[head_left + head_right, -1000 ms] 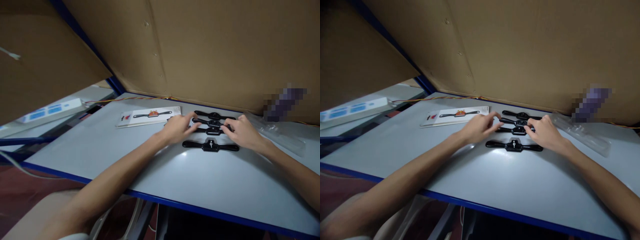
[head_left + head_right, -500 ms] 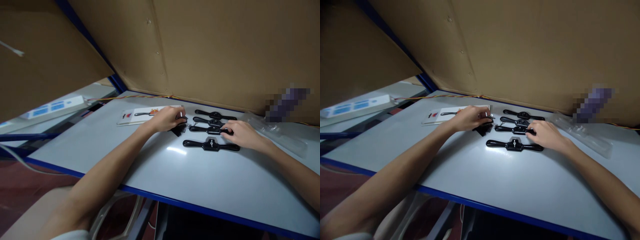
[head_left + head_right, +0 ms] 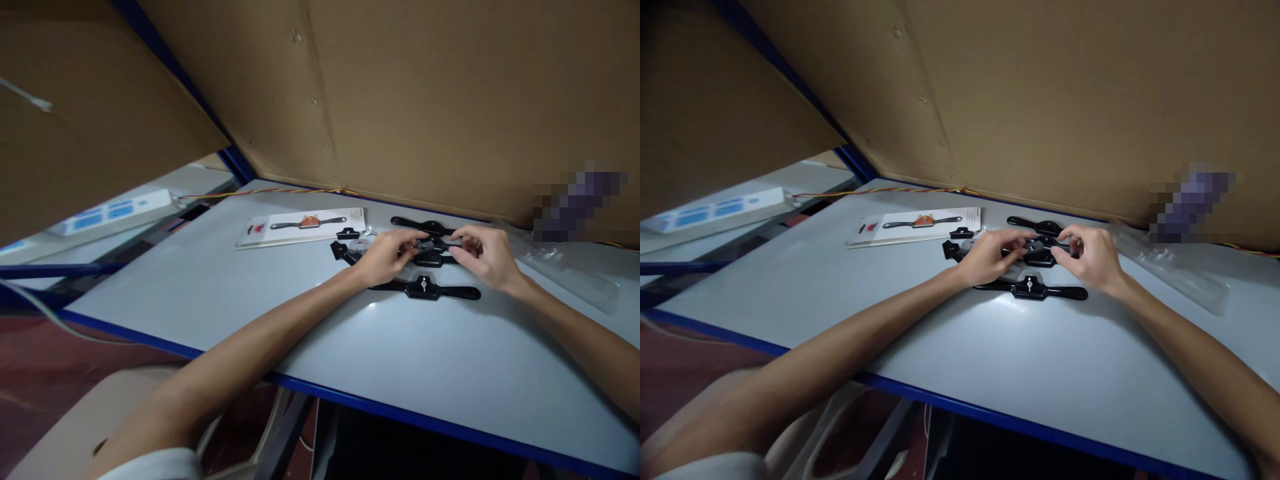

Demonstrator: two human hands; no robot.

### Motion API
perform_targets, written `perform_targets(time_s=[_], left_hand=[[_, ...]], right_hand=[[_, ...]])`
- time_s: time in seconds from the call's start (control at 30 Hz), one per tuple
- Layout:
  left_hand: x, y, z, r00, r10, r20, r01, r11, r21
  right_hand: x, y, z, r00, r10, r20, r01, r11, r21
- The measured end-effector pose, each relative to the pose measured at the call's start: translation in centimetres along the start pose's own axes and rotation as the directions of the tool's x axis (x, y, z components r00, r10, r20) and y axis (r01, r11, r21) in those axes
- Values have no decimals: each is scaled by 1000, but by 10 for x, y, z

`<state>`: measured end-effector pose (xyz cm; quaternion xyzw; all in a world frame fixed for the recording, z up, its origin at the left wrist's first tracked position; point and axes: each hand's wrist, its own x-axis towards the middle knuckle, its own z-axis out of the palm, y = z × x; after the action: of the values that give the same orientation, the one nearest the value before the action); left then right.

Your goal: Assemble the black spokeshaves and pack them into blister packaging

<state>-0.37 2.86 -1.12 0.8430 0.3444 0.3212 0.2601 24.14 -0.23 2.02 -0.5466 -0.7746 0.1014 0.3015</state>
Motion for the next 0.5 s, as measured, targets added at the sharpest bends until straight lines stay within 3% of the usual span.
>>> perform_targets(time_s=[0.13,0.23,0.37,0.5], left_hand=[[0,0,4,999,28,30,-26,999,-42],[-2,1,-2,997,73,37,-73,997,15],[-5,-9,-26,982,190,13,-190,972,139],[-8,-31,-52,958,268,102,-284,938,201]], right_hand=[[1,3,12,993,-85,78,86,996,-7],[3,4,18,982,-98,158,107,993,-45],[4,1,17,979,-75,190,74,997,13],[6,0,14,980,23,198,-58,984,170]])
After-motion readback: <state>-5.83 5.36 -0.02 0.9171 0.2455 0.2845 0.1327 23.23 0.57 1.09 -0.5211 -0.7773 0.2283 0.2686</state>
